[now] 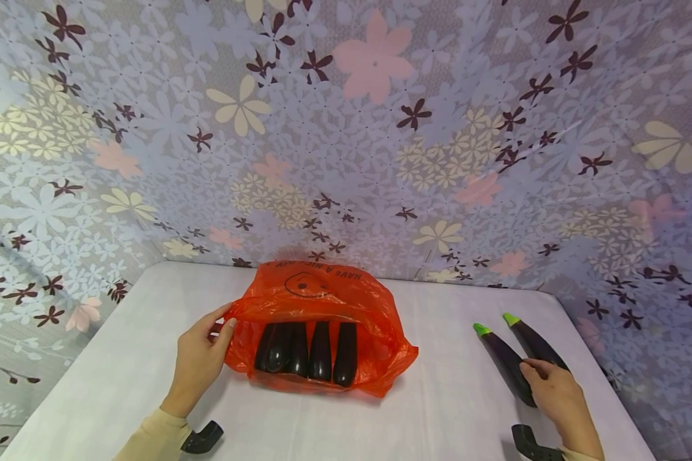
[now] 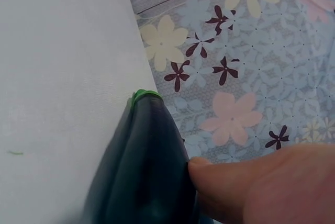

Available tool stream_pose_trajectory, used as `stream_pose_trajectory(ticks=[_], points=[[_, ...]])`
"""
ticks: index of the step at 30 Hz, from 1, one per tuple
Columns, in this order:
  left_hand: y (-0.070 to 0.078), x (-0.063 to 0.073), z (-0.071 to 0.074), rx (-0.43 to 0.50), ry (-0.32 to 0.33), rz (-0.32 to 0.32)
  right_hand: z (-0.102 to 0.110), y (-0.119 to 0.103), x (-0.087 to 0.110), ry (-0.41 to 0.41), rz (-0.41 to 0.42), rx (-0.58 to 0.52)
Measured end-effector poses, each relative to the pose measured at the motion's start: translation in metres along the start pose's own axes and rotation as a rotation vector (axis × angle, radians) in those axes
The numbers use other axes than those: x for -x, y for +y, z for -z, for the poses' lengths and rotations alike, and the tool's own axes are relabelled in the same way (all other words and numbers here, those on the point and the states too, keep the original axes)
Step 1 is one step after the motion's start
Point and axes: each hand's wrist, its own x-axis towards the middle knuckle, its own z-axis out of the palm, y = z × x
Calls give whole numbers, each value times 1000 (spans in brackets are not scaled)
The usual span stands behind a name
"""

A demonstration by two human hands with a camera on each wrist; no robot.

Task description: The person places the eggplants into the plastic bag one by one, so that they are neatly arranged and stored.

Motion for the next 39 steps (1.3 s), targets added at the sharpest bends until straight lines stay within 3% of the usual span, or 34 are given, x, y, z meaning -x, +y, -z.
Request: stream_pose_trajectory(ticks=[26, 33, 39], points=[[-1, 0, -1, -10, -17, 21, -2, -6, 6, -27, 36, -153], [-1, 0, 0, -13, -13, 14, -5, -15, 10, -85, 28, -237], [1, -1, 1, -7, -14, 10, -9, -24, 16, -59, 87, -206]])
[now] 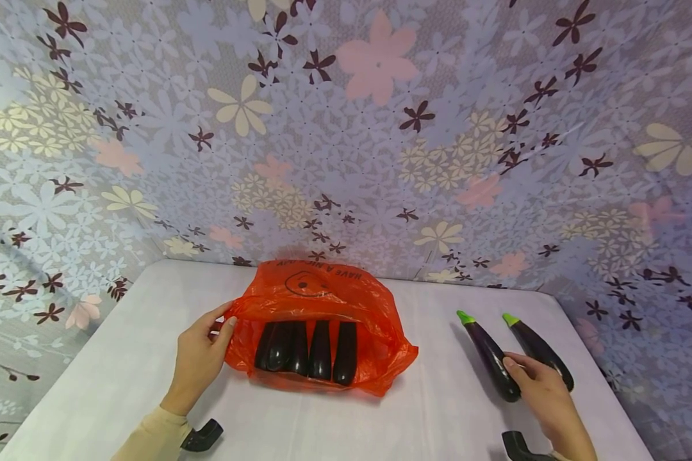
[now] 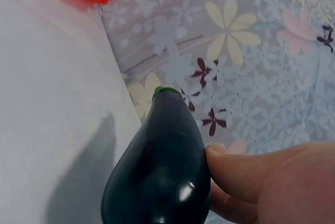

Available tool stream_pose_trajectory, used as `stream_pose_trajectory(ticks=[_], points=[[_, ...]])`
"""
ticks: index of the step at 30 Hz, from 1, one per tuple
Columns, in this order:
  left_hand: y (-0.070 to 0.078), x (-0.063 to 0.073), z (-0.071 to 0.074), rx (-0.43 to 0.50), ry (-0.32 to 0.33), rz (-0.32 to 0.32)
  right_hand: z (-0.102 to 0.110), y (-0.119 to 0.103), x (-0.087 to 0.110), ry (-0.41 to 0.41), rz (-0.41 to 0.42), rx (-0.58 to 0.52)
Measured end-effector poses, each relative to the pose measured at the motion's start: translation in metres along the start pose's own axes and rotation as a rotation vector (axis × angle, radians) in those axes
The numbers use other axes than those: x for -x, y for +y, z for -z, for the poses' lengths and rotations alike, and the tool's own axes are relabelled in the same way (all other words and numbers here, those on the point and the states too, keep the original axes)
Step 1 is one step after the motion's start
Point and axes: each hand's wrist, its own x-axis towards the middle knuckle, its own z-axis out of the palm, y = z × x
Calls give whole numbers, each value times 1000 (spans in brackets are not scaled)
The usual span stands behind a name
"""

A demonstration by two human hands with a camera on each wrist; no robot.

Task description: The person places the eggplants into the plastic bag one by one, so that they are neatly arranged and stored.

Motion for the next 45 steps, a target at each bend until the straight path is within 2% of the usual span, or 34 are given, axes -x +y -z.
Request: stream_pose_trajectory(ticks=[3, 11, 17, 24, 36, 45], points=[[0, 0, 0, 0, 0, -1, -5, -5, 2, 44, 29, 20], [-1, -1, 0, -4, -9, 7, -19, -20, 7, 110, 39, -8], [-2, -1, 0, -5, -9, 4, -26, -29, 11, 111, 39, -41], [-2, -1, 0, -2, -12, -1, -33, -38, 19, 153, 48, -36], [1, -1, 1, -9, -4, -2, -38, -59, 34, 111, 102, -47], [2, -1, 2, 1, 7, -13, -46, -71, 46, 113, 162, -57]])
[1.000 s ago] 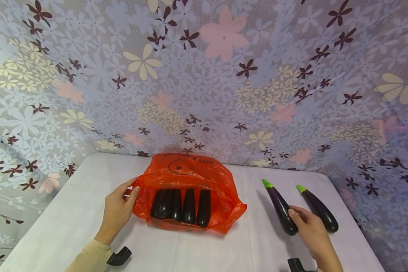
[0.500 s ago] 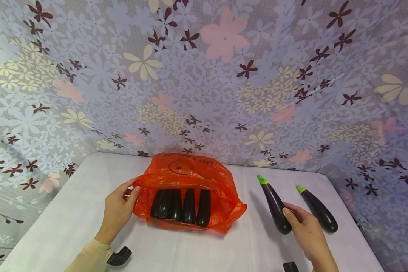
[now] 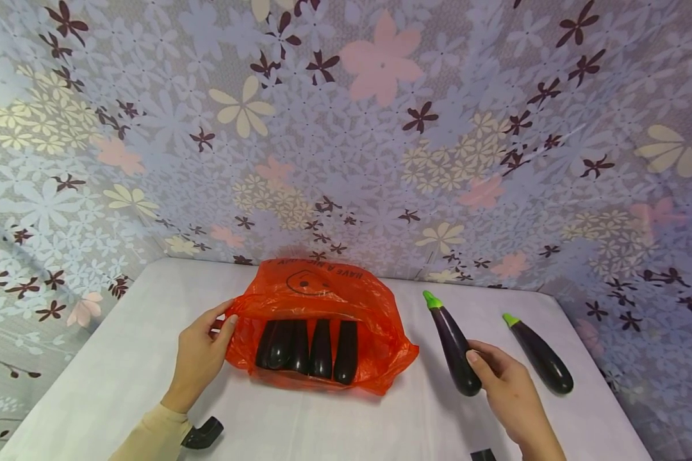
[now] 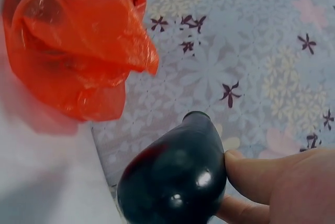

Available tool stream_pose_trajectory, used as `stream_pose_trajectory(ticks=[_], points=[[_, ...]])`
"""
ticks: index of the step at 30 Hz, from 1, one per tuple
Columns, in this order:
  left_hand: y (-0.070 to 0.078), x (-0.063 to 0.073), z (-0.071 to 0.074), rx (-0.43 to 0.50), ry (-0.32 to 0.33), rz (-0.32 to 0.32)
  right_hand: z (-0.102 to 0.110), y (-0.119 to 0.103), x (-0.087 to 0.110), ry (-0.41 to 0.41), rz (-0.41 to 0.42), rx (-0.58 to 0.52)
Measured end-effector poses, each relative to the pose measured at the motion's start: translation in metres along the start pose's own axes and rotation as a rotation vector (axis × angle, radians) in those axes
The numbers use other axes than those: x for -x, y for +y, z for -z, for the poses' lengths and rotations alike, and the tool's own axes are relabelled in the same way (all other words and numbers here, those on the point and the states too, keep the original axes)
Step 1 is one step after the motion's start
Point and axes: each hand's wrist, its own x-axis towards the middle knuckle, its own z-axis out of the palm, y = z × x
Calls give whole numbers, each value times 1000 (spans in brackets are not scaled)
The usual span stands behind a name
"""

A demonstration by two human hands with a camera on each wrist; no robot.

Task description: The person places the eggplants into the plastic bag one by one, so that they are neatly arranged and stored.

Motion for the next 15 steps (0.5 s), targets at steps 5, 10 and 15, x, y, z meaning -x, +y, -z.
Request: stream_pose_trajectory(ticks=[5, 10, 15], points=[[1, 0, 1, -2, 2, -5, 0, -5, 6, 6, 39, -7], [2, 0, 2, 1, 7, -16, 0, -12, 12, 18, 71, -1], [2, 0, 2, 2, -6, 5, -2, -20, 16, 9, 52, 0]])
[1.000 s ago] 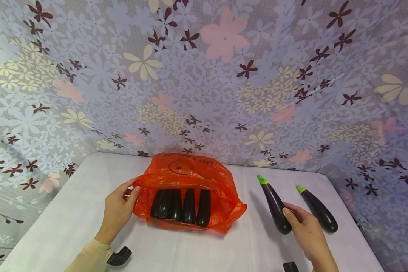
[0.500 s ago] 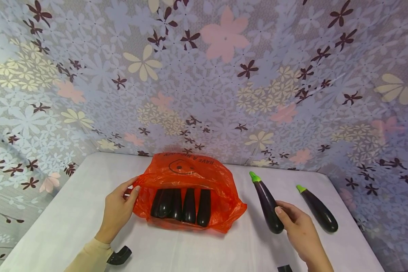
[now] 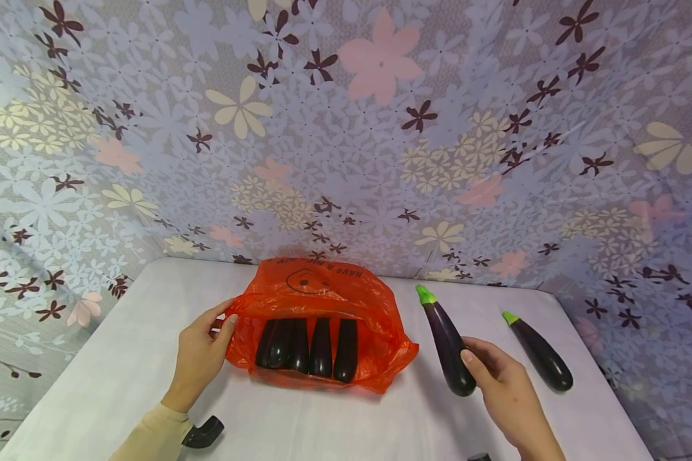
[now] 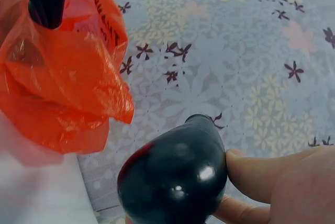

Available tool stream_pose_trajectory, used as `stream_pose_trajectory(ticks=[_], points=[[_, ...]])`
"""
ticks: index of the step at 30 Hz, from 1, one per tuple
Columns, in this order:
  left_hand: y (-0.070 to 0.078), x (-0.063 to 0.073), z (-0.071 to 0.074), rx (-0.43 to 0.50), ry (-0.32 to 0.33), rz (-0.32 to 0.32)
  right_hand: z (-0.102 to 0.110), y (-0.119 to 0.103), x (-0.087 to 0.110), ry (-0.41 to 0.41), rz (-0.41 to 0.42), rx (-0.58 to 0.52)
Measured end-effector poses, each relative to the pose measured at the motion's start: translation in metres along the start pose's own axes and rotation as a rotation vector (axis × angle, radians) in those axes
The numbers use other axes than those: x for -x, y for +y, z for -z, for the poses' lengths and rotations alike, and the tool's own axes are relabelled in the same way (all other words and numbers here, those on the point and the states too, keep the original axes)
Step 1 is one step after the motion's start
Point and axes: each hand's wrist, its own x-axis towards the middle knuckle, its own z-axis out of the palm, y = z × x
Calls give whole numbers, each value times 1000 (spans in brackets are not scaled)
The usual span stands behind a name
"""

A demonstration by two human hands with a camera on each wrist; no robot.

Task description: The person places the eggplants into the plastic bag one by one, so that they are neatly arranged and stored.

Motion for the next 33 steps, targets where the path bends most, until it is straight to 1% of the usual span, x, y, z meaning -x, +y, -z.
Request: stream_pose_trajectory(ticks=[3, 13, 17, 21, 25, 28, 33], points=[[1, 0, 0, 1, -6, 5, -1, -5, 2, -10, -2, -10], [1, -1, 0, -5, 2, -5, -6, -15, 9, -35, 67, -53], [1, -1, 0, -10, -4, 6, -9, -21, 12, -58, 82, -72], [0, -1, 0, -8, -12, 16, -12, -26, 14, -93, 44, -65], [0, -1, 0, -9, -10, 11, -13, -31, 15, -115, 9, -53], [0, -1, 0, -9, -7, 6, -15, -35, 17, -123, 9, -52], [0, -1, 0, -11, -9, 11, -18, -39, 20, -148, 41, -81]])
